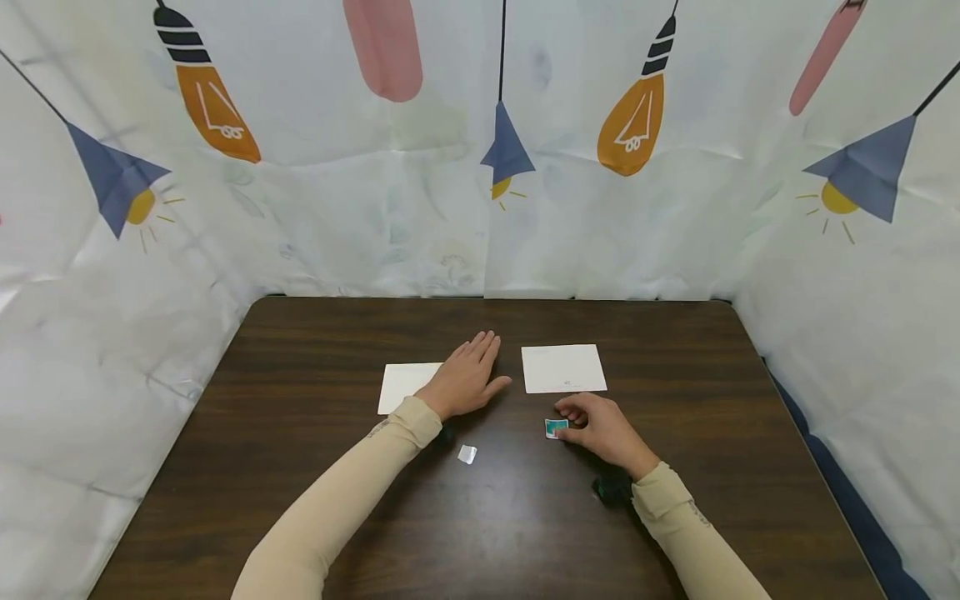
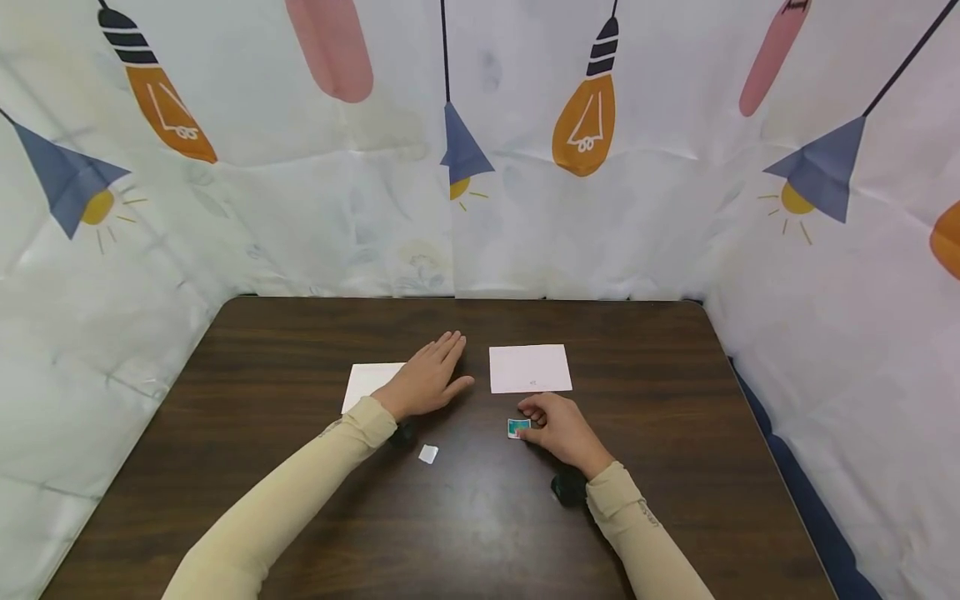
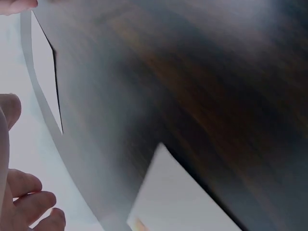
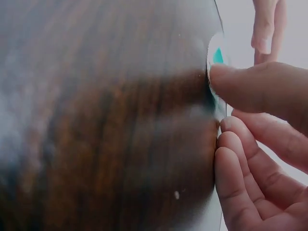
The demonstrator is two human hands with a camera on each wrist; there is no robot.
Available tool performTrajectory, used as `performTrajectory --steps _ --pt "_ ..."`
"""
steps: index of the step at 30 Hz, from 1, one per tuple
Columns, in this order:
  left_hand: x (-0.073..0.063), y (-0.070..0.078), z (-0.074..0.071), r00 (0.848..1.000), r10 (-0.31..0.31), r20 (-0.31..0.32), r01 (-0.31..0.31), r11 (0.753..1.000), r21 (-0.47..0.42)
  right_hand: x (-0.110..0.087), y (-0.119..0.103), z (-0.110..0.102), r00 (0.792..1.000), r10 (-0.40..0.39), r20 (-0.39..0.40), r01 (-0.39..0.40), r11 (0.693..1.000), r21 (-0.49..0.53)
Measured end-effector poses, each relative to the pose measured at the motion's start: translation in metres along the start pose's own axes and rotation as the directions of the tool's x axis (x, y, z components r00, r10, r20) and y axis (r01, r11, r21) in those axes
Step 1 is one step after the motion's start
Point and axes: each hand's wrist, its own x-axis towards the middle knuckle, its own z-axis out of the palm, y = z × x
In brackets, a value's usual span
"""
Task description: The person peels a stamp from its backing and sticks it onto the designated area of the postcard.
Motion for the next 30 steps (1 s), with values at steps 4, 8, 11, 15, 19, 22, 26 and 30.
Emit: performTrajectory --steps 4,8,11,15,19,22,26,30 --pt "0.008 0.007 0.002 1.000 0.009 0.026 -0.009 1.000 -0.010 -0.001 0.001 0.001 1.000 -0.015 0.001 0.015 1.000 -0.021" --pt "0.016 0.013 0.006 0.999 0.018 0.046 -0.018 1.000 -0.009 -0.002 0.002 0.002 1.000 -0.027 0.002 0.027 0.999 -0.040" --pt "0.023 0.018 0.008 0.998 0.020 0.059 -0.019 1.000 -0.022 -0.002 0.003 0.002 1.000 -0.029 0.000 0.029 0.998 -0.048" --pt "0.030 0.025 0.012 0.997 0.019 0.074 -0.017 1.000 -0.022 -0.004 0.002 0.002 0.999 -0.039 -0.004 0.039 0.998 -0.046" --pt "0.034 0.034 0.015 0.995 0.009 0.100 -0.010 1.000 0.010 -0.005 0.000 0.003 0.999 -0.038 0.001 0.038 0.998 -0.047" --pt "0.036 0.040 0.015 0.993 -0.005 0.117 0.005 1.000 -0.001 -0.005 -0.002 0.003 0.999 -0.034 0.006 0.034 0.998 -0.051" --pt "0.039 0.046 0.016 0.991 -0.017 0.133 0.020 1.000 -0.019 -0.005 -0.003 0.003 0.999 -0.040 0.004 0.040 0.998 -0.053" --pt "0.040 0.048 0.019 0.989 -0.018 0.144 0.019 1.000 -0.009 -0.005 -0.002 0.004 0.998 -0.057 -0.001 0.057 0.997 -0.054"
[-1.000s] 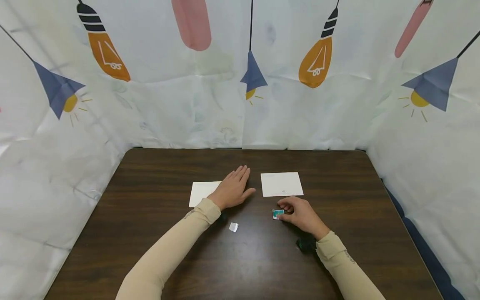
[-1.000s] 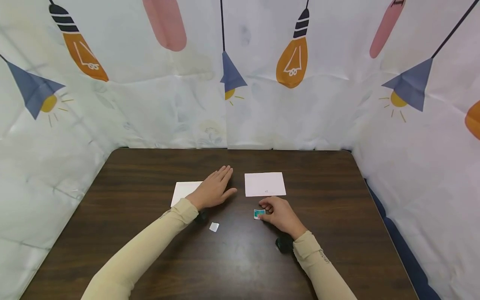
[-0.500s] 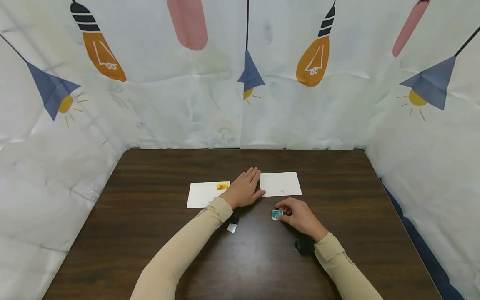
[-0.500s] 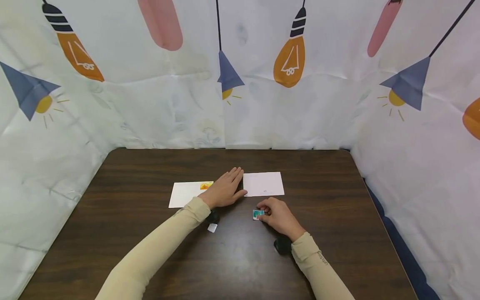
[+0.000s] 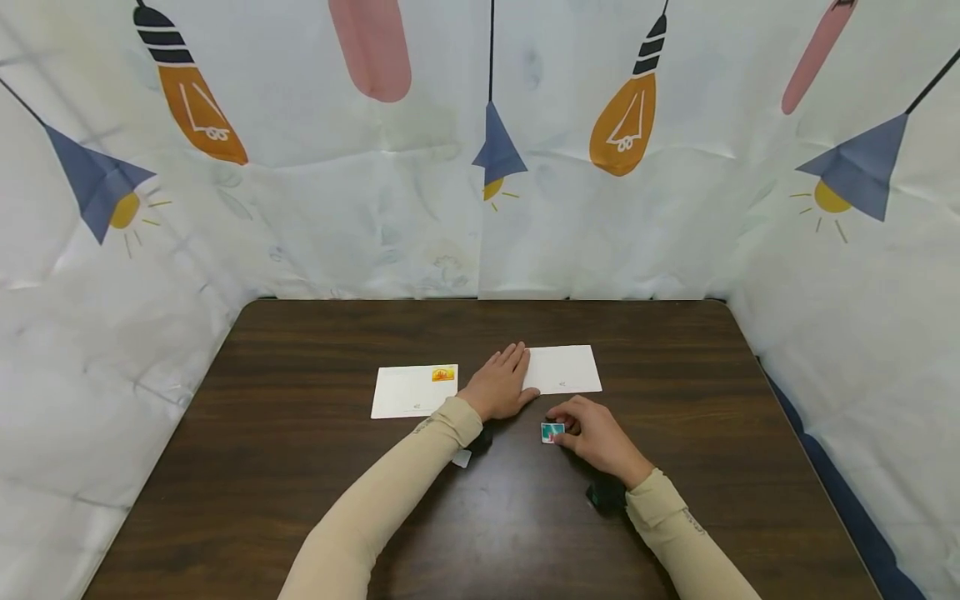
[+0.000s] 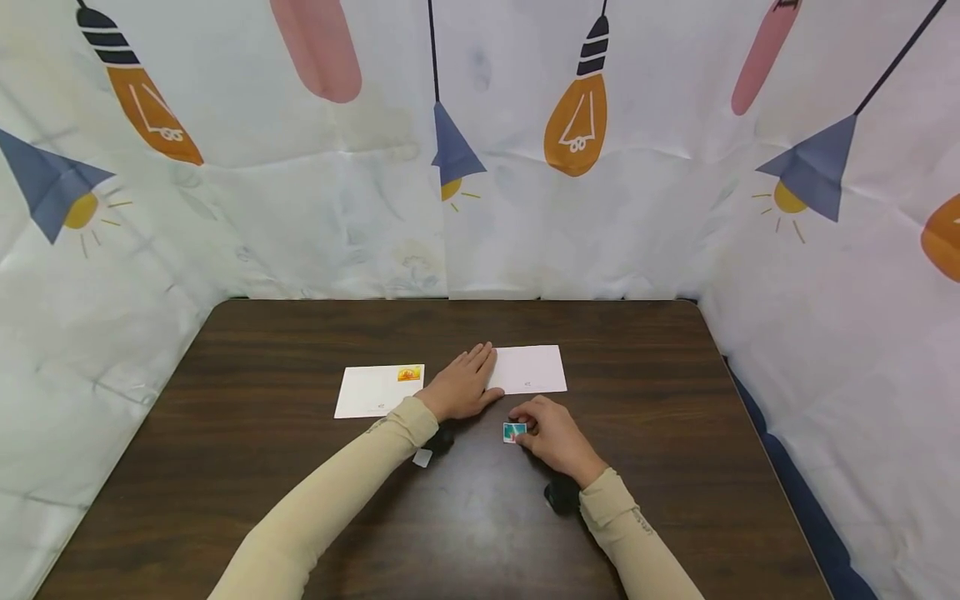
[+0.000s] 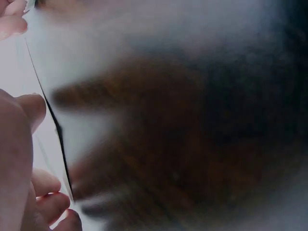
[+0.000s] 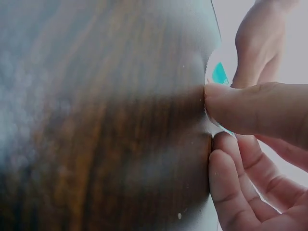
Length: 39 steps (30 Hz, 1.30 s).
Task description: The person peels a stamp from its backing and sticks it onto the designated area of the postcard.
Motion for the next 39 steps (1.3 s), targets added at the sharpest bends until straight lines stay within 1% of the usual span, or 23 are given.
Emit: performTrajectory --steps 3,8,11,17,20,25,29,34,39 --pt "-0.001 0.000 0.002 1.000 0.005 0.005 -0.005 1.000 -0.003 0.000 0.000 0.001 1.000 0.007 -0.005 -0.007 1.000 0.013" --pt "-0.003 -0.001 0.003 1.000 0.009 0.008 -0.009 1.000 -0.005 -0.001 -0.002 0.000 0.999 0.050 -0.002 -0.050 0.997 0.056" --pt "-0.005 -0.001 0.003 1.000 0.014 0.007 -0.014 1.000 -0.004 -0.001 -0.003 0.000 0.998 0.062 -0.006 -0.062 0.995 0.075" --pt "-0.011 -0.001 0.004 1.000 0.020 0.008 -0.020 1.000 -0.007 -0.001 -0.003 0.000 0.998 0.060 -0.006 -0.059 0.996 0.068" --pt "-0.013 -0.002 0.005 1.000 0.024 0.013 -0.024 1.000 0.005 -0.001 -0.002 0.001 0.998 0.057 -0.009 -0.057 0.997 0.053" --pt "-0.017 -0.002 0.005 0.999 0.029 0.028 -0.030 0.999 0.030 -0.001 -0.001 0.001 0.997 0.070 -0.028 -0.068 0.996 0.060" --pt "-0.021 -0.002 0.003 0.999 0.031 0.033 -0.033 0.999 0.043 -0.002 0.001 0.000 0.997 0.061 -0.044 -0.058 0.996 0.066" --pt "-0.026 -0.001 0.003 0.999 0.030 0.028 -0.031 0.998 0.053 -0.002 0.001 0.000 0.996 0.065 -0.064 -0.059 0.994 0.096" --pt "-0.031 0.000 0.002 0.999 0.025 0.041 -0.028 0.997 0.072 -0.003 0.000 -0.002 0.994 0.075 -0.075 -0.063 0.987 0.151"
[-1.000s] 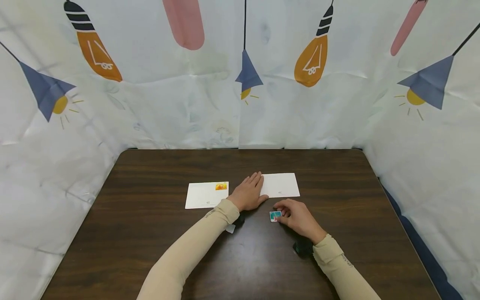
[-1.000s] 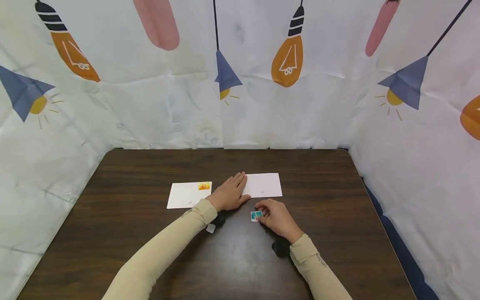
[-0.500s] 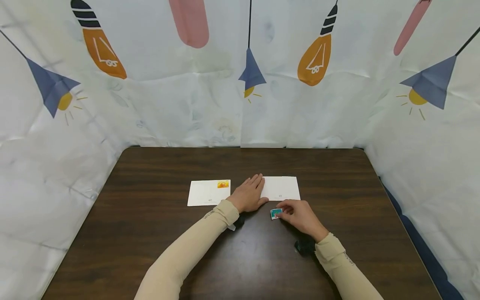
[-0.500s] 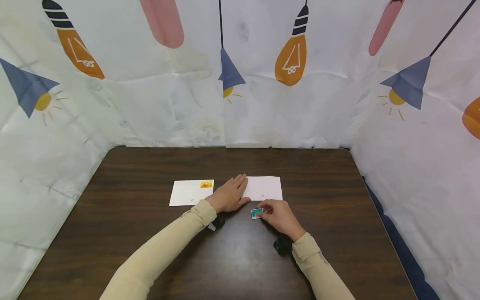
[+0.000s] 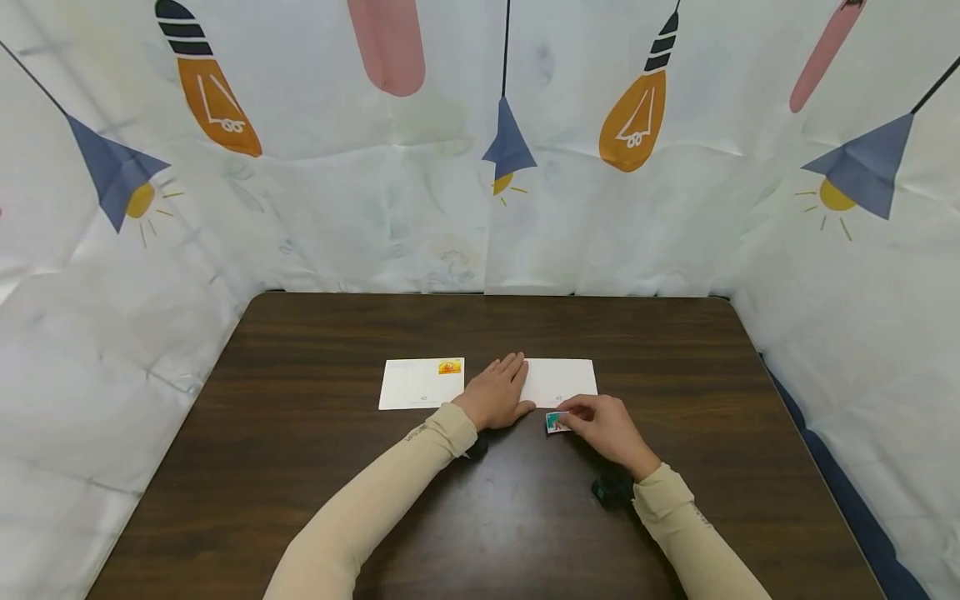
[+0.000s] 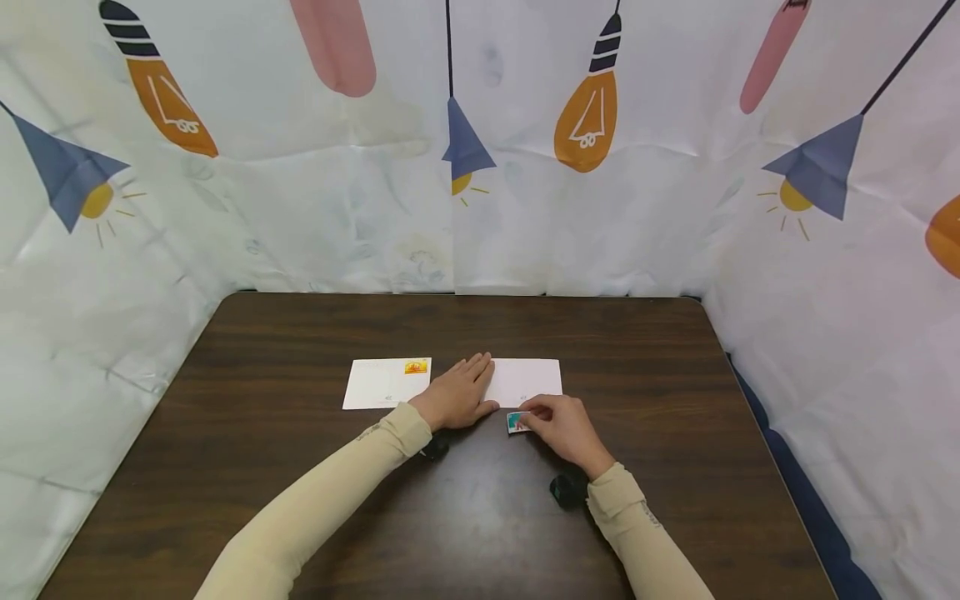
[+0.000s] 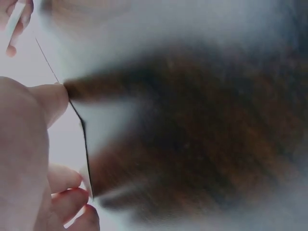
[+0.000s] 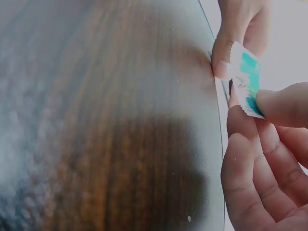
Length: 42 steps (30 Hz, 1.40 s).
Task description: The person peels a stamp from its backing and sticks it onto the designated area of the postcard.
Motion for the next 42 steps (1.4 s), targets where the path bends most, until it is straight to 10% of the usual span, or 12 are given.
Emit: performTrajectory --steps 30,38,42 --pt "-0.011 -0.003 0.002 0.996 0.073 -0.059 -0.072 0.997 0.012 0.005 -0.003 -0.018 0.998 0.061 -0.015 -0.059 0.991 0.116" --pt "-0.022 -0.005 -0.002 0.968 0.156 -0.199 -0.159 0.987 -0.001 0.006 -0.007 -0.022 0.999 0.053 -0.010 -0.051 0.985 0.162" --pt "-0.027 -0.005 -0.003 0.914 0.215 -0.343 -0.228 0.974 0.001 0.005 -0.012 -0.023 0.998 0.067 -0.008 -0.064 0.979 0.192"
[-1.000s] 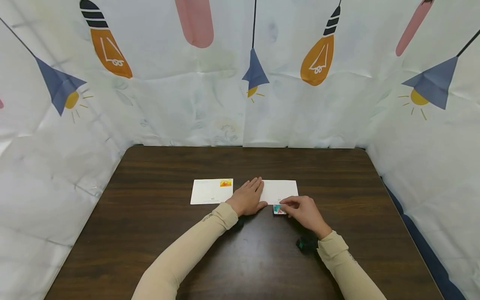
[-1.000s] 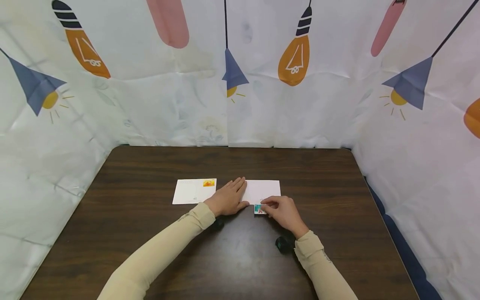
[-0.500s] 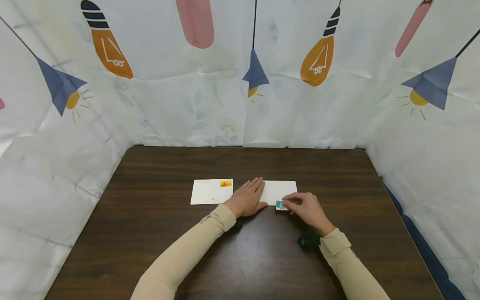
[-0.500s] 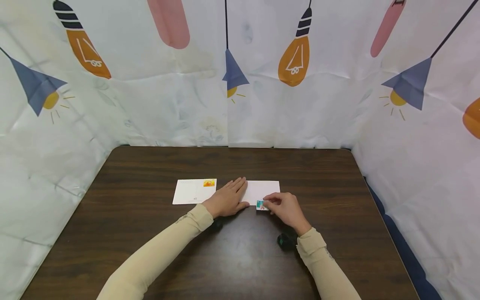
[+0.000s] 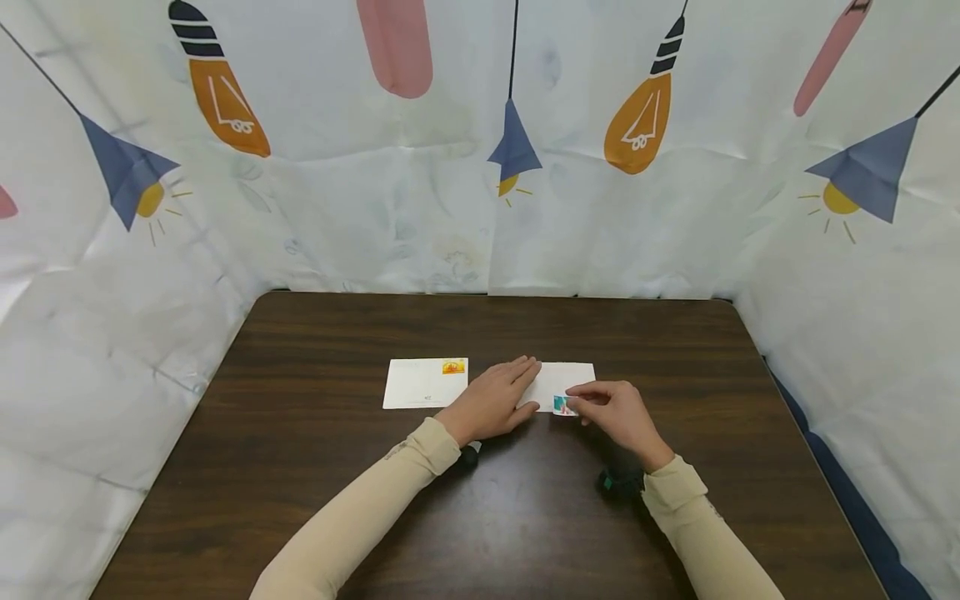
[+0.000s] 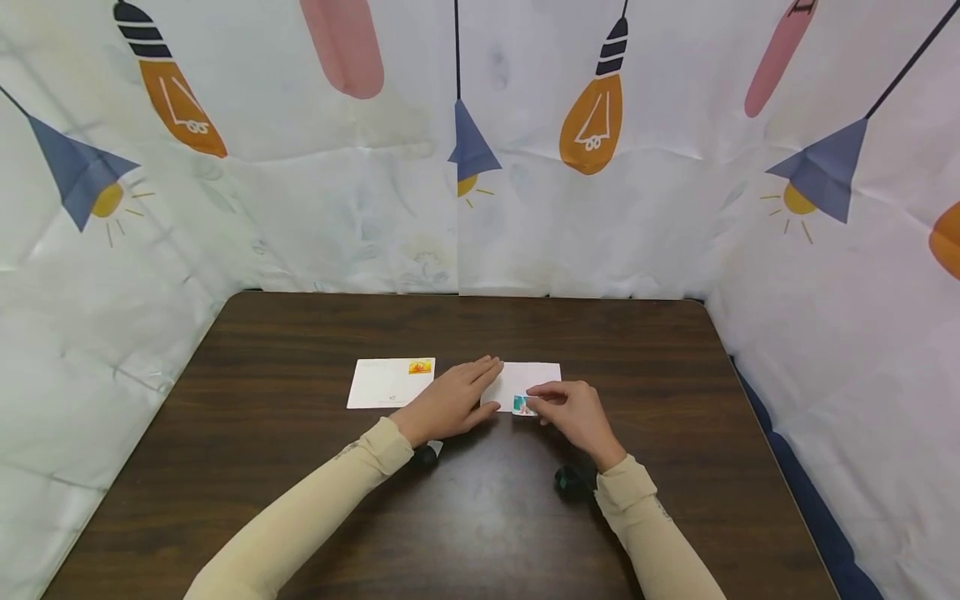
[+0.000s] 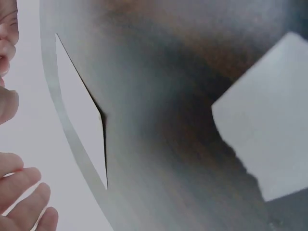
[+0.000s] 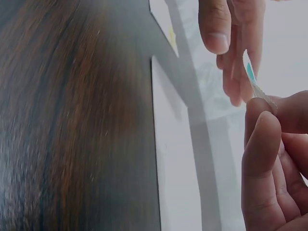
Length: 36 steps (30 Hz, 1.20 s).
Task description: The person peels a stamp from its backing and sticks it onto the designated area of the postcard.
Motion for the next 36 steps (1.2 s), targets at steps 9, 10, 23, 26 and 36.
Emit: performTrajectory --steps 9,10,23,26,36 --pt "-0.005 0.007 -0.003 0.959 0.109 -0.261 -0.123 0.992 -0.038 -0.001 -0.008 -0.001 1.000 0.018 0.019 -0.020 0.992 0.121" --pt "-0.005 0.008 -0.003 0.952 0.124 -0.279 -0.141 0.989 -0.041 -0.002 -0.009 -0.002 0.999 0.025 0.021 -0.028 0.991 0.134" --pt "-0.006 0.016 0.002 0.799 0.367 -0.475 -0.368 0.925 0.096 -0.006 -0.014 0.001 0.995 0.042 0.091 -0.061 0.973 0.221" --pt "-0.007 0.017 0.002 0.791 0.383 -0.477 -0.383 0.918 0.102 -0.006 -0.014 0.002 0.995 0.042 0.094 -0.063 0.970 0.234" --pt "-0.008 0.020 0.000 0.776 0.421 -0.470 -0.426 0.899 0.102 -0.007 -0.019 0.003 0.992 0.043 0.114 -0.071 0.965 0.252"
